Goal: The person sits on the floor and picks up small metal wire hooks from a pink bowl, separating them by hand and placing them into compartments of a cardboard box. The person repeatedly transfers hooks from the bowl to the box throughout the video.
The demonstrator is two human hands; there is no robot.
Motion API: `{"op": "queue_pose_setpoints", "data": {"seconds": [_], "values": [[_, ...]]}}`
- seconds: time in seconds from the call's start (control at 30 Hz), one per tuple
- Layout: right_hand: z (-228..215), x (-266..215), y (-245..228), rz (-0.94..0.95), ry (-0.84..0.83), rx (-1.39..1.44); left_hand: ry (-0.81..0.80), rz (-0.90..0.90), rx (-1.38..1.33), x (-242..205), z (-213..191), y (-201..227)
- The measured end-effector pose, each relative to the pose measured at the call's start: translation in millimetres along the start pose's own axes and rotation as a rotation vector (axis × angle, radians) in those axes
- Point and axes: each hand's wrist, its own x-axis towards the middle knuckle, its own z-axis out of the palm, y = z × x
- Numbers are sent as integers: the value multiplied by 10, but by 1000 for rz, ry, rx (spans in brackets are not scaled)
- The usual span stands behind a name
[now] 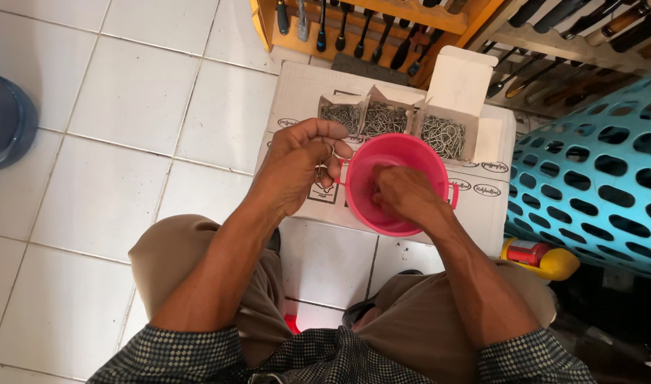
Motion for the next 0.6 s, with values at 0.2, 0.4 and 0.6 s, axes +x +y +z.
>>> {"op": "queue_pose_setpoints", "data": {"seconds": [0.2,0.4,0.6], "values": [[-35,144,202,181,39,61,-10,58,7,-20,33,-76],[-181,-8,101,234,35,169,-32,86,63,-86,93,-64],[-61,-66,40,176,-190,-303,-33,101,111,-128,117,-44]]}}
